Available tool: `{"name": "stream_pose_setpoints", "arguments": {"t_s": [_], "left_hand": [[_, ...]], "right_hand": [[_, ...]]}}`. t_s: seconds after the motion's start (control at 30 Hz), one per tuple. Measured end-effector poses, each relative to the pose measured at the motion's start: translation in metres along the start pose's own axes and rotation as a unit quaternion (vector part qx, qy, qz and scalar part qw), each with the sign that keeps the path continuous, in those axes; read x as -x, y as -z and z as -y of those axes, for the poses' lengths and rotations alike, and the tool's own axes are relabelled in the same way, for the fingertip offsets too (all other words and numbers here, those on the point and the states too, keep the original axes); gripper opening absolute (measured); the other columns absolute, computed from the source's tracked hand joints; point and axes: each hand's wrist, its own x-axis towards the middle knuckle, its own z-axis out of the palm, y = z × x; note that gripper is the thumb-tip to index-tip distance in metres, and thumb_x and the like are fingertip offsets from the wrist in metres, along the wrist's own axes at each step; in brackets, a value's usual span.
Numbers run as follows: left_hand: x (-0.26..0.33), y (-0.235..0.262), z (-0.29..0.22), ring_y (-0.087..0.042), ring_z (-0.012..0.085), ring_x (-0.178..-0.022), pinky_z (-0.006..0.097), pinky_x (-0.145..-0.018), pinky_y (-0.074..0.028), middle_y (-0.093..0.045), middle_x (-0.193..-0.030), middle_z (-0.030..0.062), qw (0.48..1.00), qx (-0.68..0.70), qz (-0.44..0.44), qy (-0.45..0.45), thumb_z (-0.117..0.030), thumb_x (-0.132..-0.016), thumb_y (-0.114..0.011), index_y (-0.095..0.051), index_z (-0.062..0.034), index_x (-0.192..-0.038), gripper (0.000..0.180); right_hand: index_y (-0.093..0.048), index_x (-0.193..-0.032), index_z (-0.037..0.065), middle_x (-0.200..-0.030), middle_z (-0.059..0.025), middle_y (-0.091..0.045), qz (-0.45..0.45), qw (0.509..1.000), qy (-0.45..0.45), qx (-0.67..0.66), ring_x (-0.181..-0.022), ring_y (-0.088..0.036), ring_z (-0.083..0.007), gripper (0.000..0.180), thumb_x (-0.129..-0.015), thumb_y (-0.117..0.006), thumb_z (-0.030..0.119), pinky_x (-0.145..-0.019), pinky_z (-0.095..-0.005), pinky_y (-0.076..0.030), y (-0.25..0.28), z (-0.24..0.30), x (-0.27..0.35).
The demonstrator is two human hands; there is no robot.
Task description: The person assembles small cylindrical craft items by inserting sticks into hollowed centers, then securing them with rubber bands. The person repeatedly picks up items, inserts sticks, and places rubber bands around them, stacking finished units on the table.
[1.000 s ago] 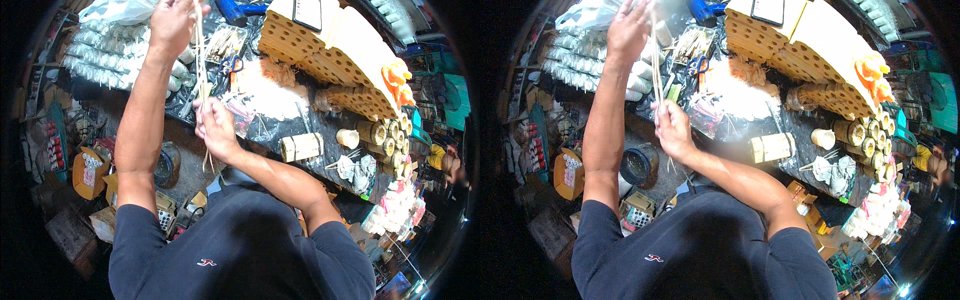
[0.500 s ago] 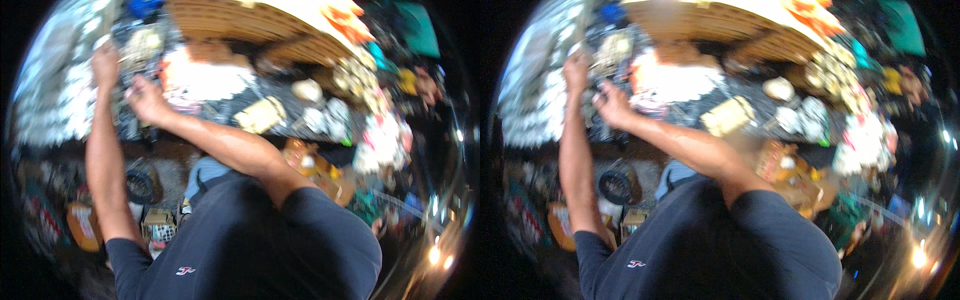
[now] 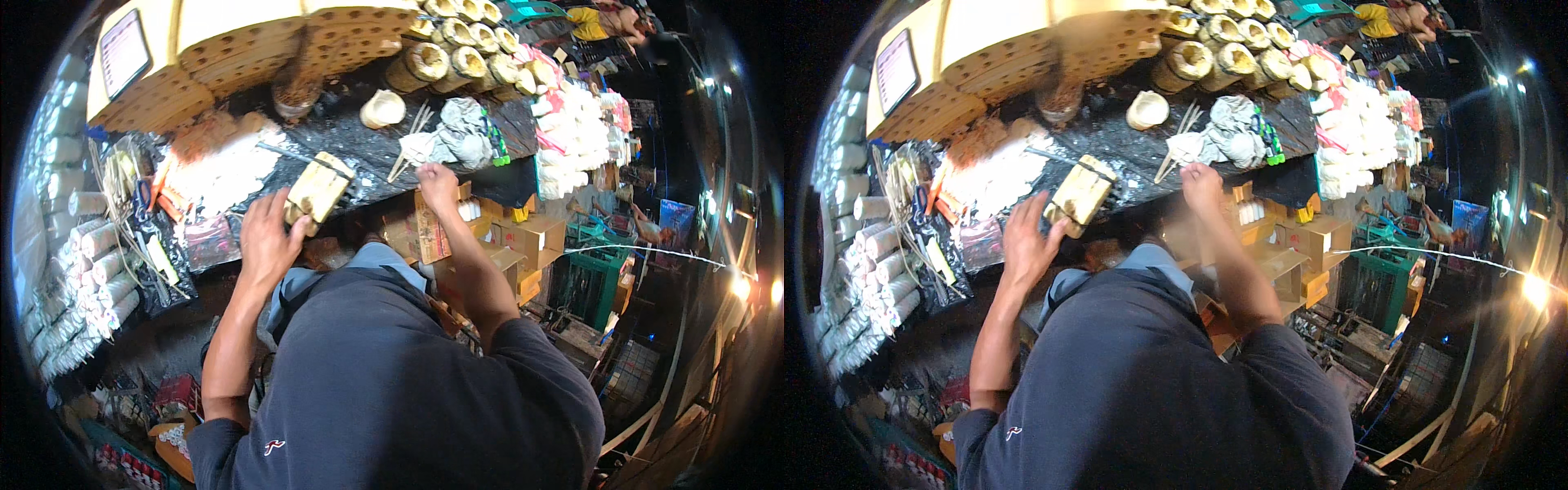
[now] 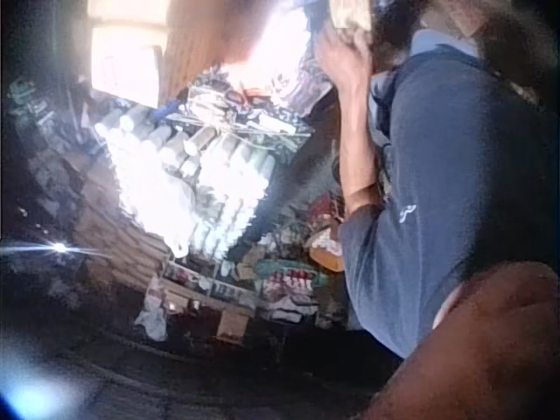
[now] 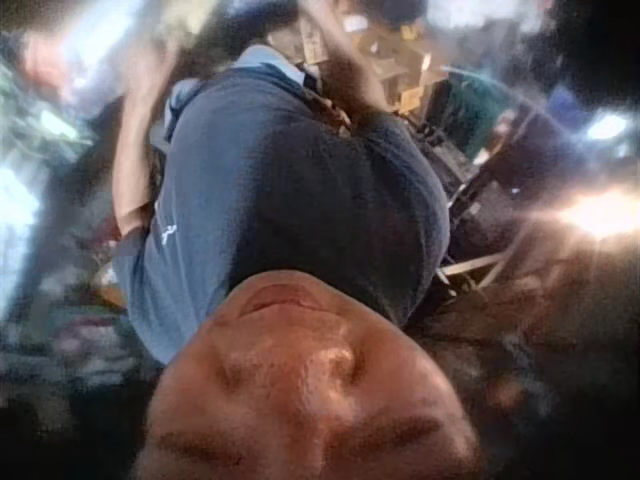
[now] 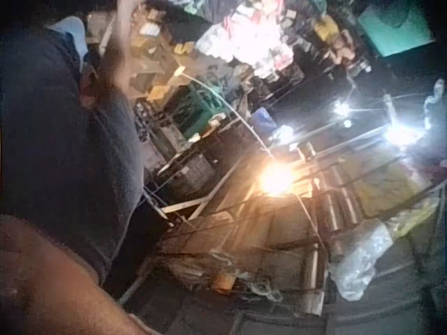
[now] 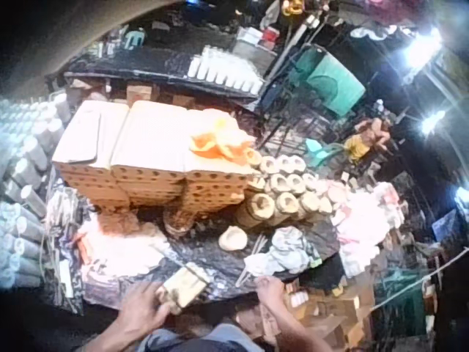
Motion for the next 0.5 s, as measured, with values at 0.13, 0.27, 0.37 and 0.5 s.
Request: {"name": "stream_pose_setpoints", "arguments": {"t_s": [0.13,0.27,0.37,0.5], "left_hand": [[-0.058,-0.056,-0.057,-0.062,0.0397,-0.122,0.054,-0.098,-0.051,-0.064,-0.13,0.0207,0.986,-0.15,0.068,0.039,-0.045,-0.072,-0.096,-0.037,0.0035,-0.159,0.116],[-0.079,-0.099,-0.06,-0.061,0.0405,-0.124,0.058,-0.096,-0.051,-0.063,-0.13,0.0201,0.971,-0.17,0.073,0.154,-0.038,-0.069,-0.096,-0.042,0.0029,-0.153,0.108],[-0.085,-0.103,-0.056,-0.06,0.0409,-0.127,0.061,-0.097,-0.05,-0.061,-0.132,0.0204,0.961,-0.178,0.063,0.201,-0.032,-0.067,-0.093,-0.047,0.0026,-0.147,0.099],[-0.09,-0.101,-0.046,-0.056,0.0416,-0.131,0.063,-0.103,-0.048,-0.057,-0.138,0.0209,0.96,-0.145,0.088,0.223,-0.031,-0.062,-0.095,-0.051,0.0012,-0.144,0.098]], "right_hand": [[-0.072,-0.082,-0.001,-0.071,-0.0061,-0.07,0.058,0.967,-0.239,-0.067,-0.053,-0.065,-0.014,0.024,-0.096,-0.079,0.018,-0.044,-0.0313,-0.049,-0.028,0.009,-0.044],[-0.071,-0.082,0.0,-0.066,-0.0067,-0.068,0.075,0.952,-0.254,-0.153,-0.051,-0.064,-0.0157,0.022,-0.095,-0.08,0.015,-0.043,-0.031,-0.049,-0.042,-0.016,-0.054],[-0.072,-0.09,-0.001,-0.075,-0.0075,-0.07,0.102,0.918,-0.254,-0.287,-0.055,-0.066,-0.0153,0.017,-0.097,-0.078,0.013,-0.045,-0.0294,-0.051,-0.029,-0.014,-0.049],[-0.069,-0.101,-0.001,-0.084,-0.008,-0.072,0.163,0.891,-0.203,-0.371,-0.063,-0.068,-0.0152,0.013,-0.098,-0.077,0.009,-0.054,-0.0291,-0.057,0.002,-0.02,-0.055]]}}
